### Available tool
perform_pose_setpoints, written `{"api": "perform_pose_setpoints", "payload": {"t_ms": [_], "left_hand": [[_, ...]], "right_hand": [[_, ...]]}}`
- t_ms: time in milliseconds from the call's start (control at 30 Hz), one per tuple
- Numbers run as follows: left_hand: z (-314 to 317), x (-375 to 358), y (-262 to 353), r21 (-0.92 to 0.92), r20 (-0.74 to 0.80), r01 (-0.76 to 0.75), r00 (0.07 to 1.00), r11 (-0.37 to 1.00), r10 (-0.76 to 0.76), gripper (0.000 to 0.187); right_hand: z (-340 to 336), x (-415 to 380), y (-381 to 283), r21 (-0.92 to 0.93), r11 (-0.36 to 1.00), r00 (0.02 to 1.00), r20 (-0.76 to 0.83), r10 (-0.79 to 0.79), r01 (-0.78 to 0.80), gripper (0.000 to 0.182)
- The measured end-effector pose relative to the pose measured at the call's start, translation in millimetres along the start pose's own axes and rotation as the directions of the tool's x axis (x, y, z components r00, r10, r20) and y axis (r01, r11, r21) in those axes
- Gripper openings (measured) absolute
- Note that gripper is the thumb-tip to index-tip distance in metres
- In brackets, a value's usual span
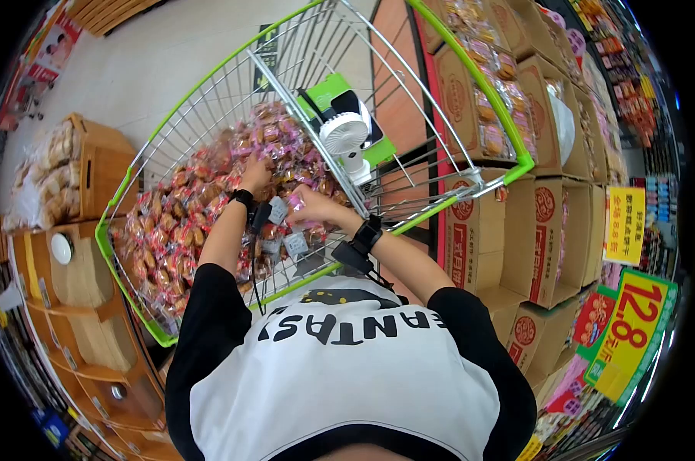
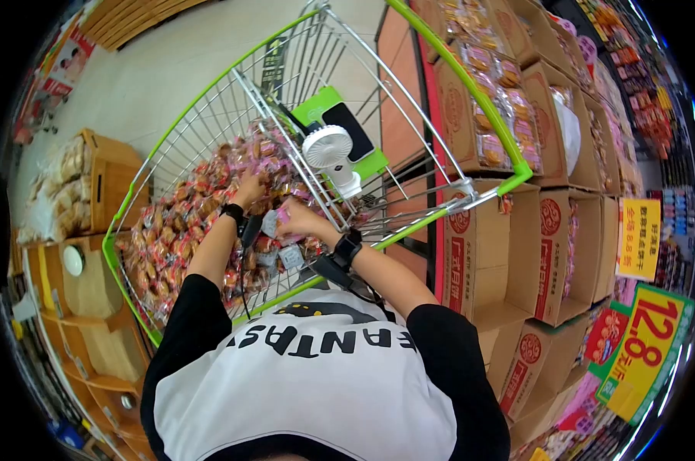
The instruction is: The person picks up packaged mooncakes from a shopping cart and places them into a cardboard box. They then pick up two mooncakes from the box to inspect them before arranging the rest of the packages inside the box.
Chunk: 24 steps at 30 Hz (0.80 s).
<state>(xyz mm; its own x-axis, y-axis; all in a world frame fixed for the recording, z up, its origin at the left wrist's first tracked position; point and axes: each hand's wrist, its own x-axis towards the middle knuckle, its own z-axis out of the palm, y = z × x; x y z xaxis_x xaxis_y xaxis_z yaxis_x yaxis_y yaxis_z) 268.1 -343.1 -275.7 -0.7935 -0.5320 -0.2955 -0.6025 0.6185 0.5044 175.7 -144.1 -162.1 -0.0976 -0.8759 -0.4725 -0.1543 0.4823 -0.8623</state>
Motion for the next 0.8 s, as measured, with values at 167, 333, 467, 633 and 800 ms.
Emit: {"api": "perform_pose_setpoints", "payload": {"t_ms": [167, 333, 467, 633, 800], "left_hand": [[15.2, 24.8, -28.3, 0.176, 0.217, -0.051, 0.976, 0.983, 0.012, 0.031], [8.3, 23.0, -16.5, 0.260, 0.258, -0.152, 0.963, 0.953, 0.083, 0.023], [25.4, 28.3, -33.1, -0.204, 0.226, -0.178, 0.948, 0.963, 0.223, 0.017], [13.6, 16.4, -28.7, -0.582, 0.271, 0.105, 0.960, 0.806, 0.071, 0.016], [-8.4, 7.3, -16.2, -0.736, 0.194, 0.177, 0.980, 0.653, -0.048, 0.017]], "right_hand": [[4.4, -26.8, -29.3, -0.148, 0.975, 0.986, 0.015, -0.164, 0.165, 0.063], [23.3, -41.8, -26.5, -0.284, 0.878, 0.900, -0.097, -0.425, 0.385, 0.050], [13.4, -84.2, -62.3, -0.468, 0.833, 0.938, -0.023, -0.346, 0.296, 0.039], [6.5, -110.5, -63.3, -0.521, 0.769, 0.921, 0.100, -0.377, 0.371, 0.043], [-14.6, -155.4, -77.1, -0.505, 0.782, 0.923, 0.088, -0.375, 0.366, 0.044]]}}
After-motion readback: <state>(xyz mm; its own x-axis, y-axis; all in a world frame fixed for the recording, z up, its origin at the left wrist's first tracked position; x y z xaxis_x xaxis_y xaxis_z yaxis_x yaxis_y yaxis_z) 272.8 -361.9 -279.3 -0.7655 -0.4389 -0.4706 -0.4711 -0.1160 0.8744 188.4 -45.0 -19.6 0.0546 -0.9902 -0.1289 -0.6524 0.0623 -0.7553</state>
